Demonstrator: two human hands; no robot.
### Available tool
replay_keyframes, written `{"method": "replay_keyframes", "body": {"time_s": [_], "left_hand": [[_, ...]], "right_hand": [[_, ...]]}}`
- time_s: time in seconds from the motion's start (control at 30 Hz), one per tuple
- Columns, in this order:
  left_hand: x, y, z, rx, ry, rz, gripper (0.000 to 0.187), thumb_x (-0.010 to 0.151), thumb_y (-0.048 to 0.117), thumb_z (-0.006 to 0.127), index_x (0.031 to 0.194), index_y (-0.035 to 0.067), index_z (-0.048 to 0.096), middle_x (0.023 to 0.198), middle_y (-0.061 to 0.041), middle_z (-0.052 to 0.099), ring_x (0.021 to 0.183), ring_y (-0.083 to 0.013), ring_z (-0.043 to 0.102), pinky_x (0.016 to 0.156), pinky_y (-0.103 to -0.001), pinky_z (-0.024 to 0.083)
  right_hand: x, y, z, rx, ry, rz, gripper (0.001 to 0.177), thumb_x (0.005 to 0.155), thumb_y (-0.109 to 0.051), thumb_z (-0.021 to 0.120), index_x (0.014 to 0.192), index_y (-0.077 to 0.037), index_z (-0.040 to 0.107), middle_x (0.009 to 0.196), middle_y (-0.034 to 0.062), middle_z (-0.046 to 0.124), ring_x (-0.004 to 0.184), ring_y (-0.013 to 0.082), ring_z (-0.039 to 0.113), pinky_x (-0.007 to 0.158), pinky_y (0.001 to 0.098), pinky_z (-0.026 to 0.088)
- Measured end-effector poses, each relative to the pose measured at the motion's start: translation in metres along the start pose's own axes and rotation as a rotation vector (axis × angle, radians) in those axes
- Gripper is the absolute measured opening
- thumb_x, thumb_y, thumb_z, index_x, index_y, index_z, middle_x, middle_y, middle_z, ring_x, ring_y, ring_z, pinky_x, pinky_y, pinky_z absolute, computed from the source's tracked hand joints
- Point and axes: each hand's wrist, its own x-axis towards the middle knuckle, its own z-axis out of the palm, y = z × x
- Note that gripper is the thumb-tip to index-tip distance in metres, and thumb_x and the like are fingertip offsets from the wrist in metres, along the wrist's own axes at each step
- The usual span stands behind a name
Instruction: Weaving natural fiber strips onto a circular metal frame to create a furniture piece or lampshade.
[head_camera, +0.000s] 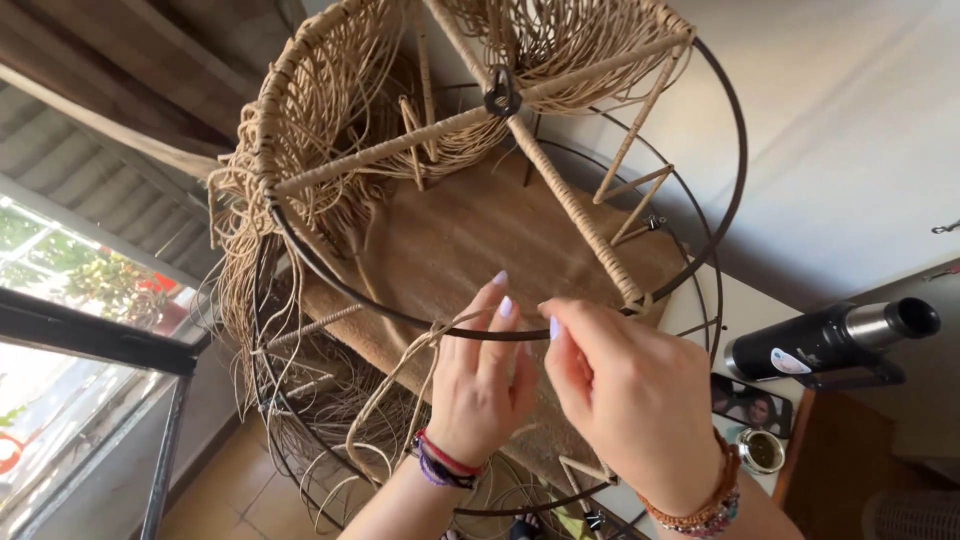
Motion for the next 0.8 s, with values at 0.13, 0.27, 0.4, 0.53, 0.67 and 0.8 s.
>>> {"method": "replay_keyframes", "body": {"time_s": [0.13,0.27,0.4,0.53,0.67,0.8], "left_hand": [[0.012,0.011,-0.009,-0.035,0.000,-0.154,0.035,0.099,0.014,0.058,0.131,0.002,0.051,0.117,-0.018,0.062,0.102,-0.0321,0.065,0.087,-0.042,0.055],[-0.005,0.010,-0.006,-0.168,-0.081,-0.385,0.010,0.098,0.022,0.062,0.103,0.014,0.059,0.071,0.001,0.047,0.063,-0.0167,0.046,0.062,-0.033,0.040],[-0.017,0.023,-0.016,-0.323,-0.186,-0.476,0.014,0.097,0.025,0.065,0.096,0.011,0.069,0.068,0.002,0.057,0.055,-0.0123,0.049,0.053,-0.029,0.042],[-0.040,0.034,-0.025,-0.203,-0.337,-0.175,0.017,0.098,0.020,0.060,0.083,0.014,0.060,0.076,-0.005,0.054,0.066,-0.0273,0.051,0.058,-0.041,0.041],[-0.019,0.034,-0.066,-0.212,-0.256,0.300,0.017,0.104,0.023,0.063,0.104,0.007,0.066,0.120,-0.008,0.057,0.111,-0.0304,0.058,0.090,-0.049,0.047],[0.022,0.035,-0.071,-0.179,-0.361,0.377,0.029,0.110,0.014,0.033,0.092,0.006,0.055,0.150,-0.015,0.054,0.080,-0.0245,0.054,0.070,-0.039,0.040]], "right_hand": [[-0.020,0.002,0.011,0.206,0.042,0.006,0.027,0.099,-0.006,0.054,0.125,-0.006,0.063,0.104,0.0048,0.075,0.075,0.0158,0.070,0.067,0.0299,0.054],[-0.063,0.007,0.042,0.625,0.166,0.145,0.047,0.107,-0.002,0.042,0.153,0.000,0.034,0.076,0.0020,0.062,0.066,0.0104,0.060,0.073,0.0252,0.057],[-0.105,0.008,0.056,0.816,0.165,0.340,0.030,0.107,-0.017,0.043,0.126,0.000,0.057,0.062,0.0018,0.056,0.055,0.0099,0.055,0.060,0.0223,0.050],[-0.109,0.016,0.061,0.897,-0.076,0.255,0.030,0.103,-0.012,0.048,0.124,-0.001,0.067,0.087,0.0060,0.066,0.053,0.0087,0.049,0.052,0.0222,0.045],[-0.101,0.021,0.043,0.767,-0.204,0.061,0.040,0.103,-0.017,0.041,0.134,-0.004,0.063,0.075,0.0031,0.053,0.056,0.0135,0.044,0.055,0.0287,0.040],[-0.110,0.028,0.064,0.549,-0.109,-0.115,0.036,0.099,-0.023,0.047,0.126,-0.004,0.061,0.085,0.0089,0.061,0.061,0.0228,0.056,0.050,0.0356,0.043]]}}
